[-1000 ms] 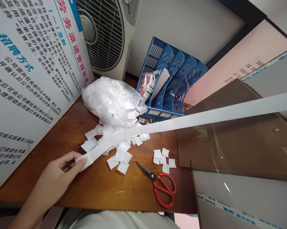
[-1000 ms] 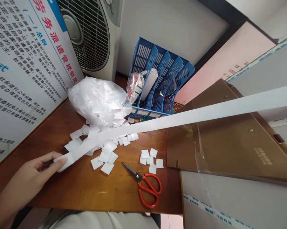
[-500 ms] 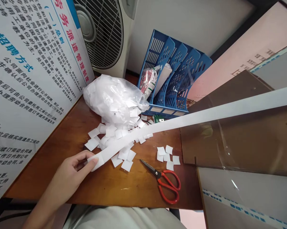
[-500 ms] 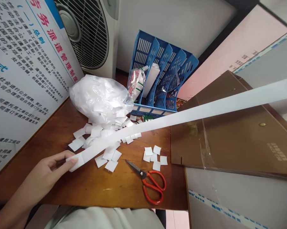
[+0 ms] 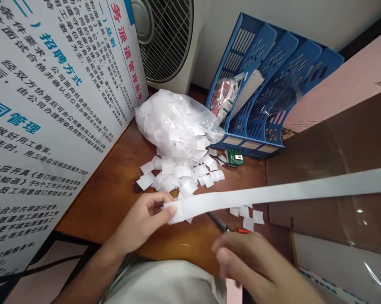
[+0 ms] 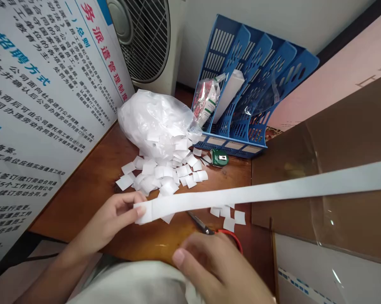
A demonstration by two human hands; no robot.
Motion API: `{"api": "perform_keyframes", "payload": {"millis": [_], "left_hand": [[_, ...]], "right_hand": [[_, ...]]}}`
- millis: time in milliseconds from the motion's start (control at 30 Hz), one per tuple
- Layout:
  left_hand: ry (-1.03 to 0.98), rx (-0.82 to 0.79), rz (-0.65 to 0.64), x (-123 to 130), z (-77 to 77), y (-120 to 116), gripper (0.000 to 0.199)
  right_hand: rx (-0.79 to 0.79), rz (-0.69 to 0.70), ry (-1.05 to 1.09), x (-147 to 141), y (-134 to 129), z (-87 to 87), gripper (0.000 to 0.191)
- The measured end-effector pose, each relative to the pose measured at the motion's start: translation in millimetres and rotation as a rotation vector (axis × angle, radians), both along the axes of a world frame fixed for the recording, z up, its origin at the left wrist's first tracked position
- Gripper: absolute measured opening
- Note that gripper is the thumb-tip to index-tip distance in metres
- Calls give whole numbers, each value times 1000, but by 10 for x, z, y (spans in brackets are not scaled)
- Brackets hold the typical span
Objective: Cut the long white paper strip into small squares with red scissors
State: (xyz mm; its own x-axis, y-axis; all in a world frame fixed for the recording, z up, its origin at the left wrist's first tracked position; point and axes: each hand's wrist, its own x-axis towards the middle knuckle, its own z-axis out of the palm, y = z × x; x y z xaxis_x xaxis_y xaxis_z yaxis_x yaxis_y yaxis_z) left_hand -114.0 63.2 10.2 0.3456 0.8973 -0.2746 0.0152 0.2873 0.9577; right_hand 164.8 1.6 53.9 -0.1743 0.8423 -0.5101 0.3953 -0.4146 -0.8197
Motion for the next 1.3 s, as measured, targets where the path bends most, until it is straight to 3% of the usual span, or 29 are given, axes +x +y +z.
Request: {"api": "perform_keyframes", "payload": {"millis": [33,100,133,167,267,433,633,767,1067,1233,1300], "left_hand": [[-16,5,-14,42,-2,-4,32],[-35,27,-67,135,-20,-16,29],[-27,40,-85,185,-33,-24,28],[-15,48,-105,235,-46,-34,27],[32,66,-136,356,-76,-67,26],[139,158,-90,391,-107,-84,20],[153,189,-212,488,-134,-48,18],[160,214,-215,597,-105,-46,20],[181,256,-182,649,-92,-118,18],[229,319,-113,675,-87,-119,18],[256,360,-96,678,-90,-131,18]], "right_hand": [[-51,41,40,-113,42,-163,38],[-71,-31,200,-313,93,-500,51],[-22,-118,307,-387,107,-651,52],[65,-305,383,-439,116,-778,45],[172,-492,457,-476,133,-987,33],[205,-703,557,-364,114,-1004,27],[138,-841,770,-435,51,-982,27],[175,-919,826,-514,59,-962,27],[261,-839,859,-518,89,-994,25],[240,-612,836,-551,49,-984,28],[234,-589,822,-575,46,-993,27]]}}
